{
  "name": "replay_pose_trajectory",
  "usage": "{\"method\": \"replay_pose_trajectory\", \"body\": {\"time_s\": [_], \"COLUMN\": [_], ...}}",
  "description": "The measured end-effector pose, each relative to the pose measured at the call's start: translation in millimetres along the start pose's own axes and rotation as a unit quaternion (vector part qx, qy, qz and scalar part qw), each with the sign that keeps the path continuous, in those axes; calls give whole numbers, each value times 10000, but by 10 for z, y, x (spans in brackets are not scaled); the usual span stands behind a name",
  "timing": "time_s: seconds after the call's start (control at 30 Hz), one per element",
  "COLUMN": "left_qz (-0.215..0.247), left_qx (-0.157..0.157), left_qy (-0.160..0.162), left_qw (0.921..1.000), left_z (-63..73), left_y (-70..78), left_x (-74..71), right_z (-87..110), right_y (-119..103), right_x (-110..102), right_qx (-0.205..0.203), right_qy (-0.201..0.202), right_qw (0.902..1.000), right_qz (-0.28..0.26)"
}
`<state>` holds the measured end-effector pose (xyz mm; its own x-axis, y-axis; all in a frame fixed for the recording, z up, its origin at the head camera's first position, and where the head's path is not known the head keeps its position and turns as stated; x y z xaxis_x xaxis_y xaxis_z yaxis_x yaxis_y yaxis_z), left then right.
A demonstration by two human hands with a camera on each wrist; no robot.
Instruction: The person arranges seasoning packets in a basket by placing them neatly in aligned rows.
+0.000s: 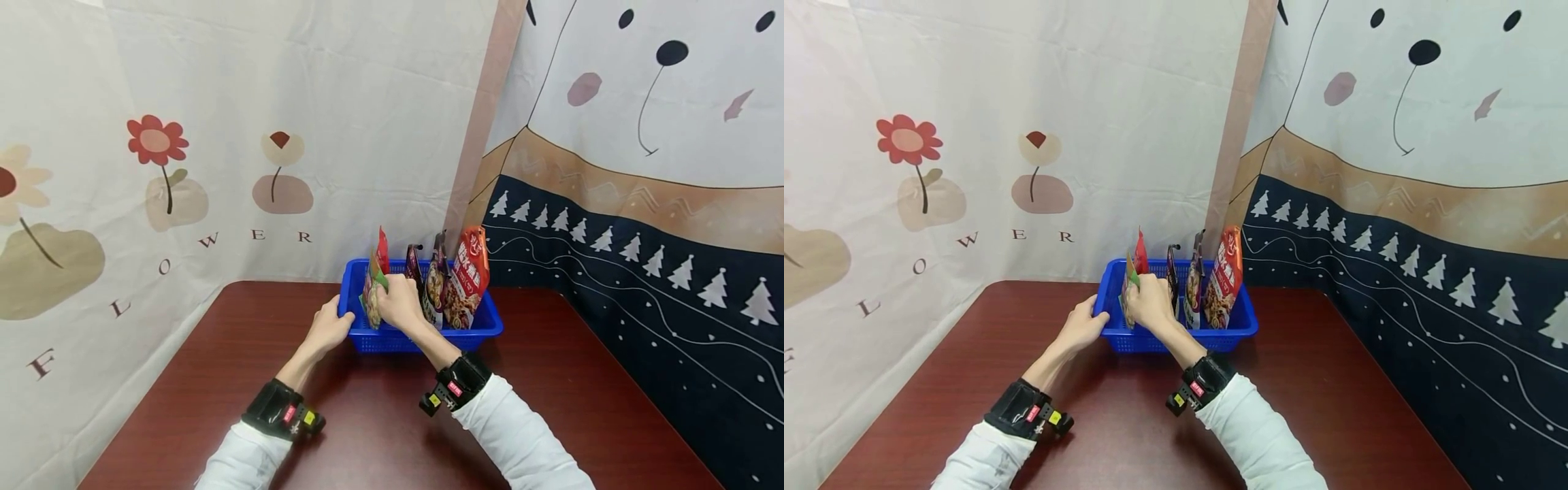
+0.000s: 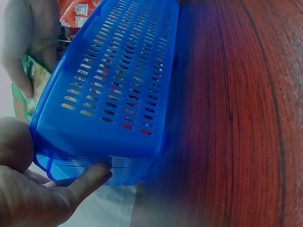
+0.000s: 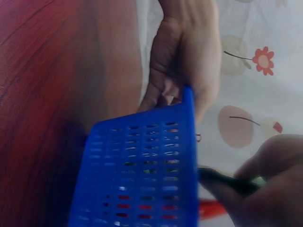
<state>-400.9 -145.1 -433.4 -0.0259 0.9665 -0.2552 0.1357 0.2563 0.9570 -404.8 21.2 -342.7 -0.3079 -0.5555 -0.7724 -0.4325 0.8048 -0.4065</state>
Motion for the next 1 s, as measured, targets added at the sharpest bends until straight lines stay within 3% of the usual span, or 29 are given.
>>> {"method": "replay_pose_trajectory", "body": {"time_s": [0.3, 0.57, 0.77, 1.0], "left_qz": [-2, -8, -31, -32], "left_qx": [37, 33, 117, 85], "left_qy": [31, 100, 109, 121], "left_qw": [10000, 9999, 9999, 9999], "left_z": [23, 7, -2, -3], "left_y": [30, 19, 23, 8], "left_x": [12, 9, 0, -7], "right_z": [-74, -196, -192, -136], "right_y": [193, 461, 462, 314], "right_x": [365, 723, 734, 580], "right_qx": [-87, 232, 294, 516], "right_qy": [85, -92, -55, -300], "right_qw": [9998, 9981, 9966, 9960], "right_qz": [158, 571, 767, 668]}}
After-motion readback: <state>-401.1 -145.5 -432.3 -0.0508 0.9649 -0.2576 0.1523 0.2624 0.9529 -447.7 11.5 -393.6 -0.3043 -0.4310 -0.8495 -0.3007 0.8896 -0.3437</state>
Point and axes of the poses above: each hand's wrist, its own z-axis away from the middle knuckle, its own x-axis out of the palm, y = z × x, the point moved 8 cm from there along -z, towards the middle knuckle, and after that the axes turned 13 degrees about z, right-handed, at the moved point
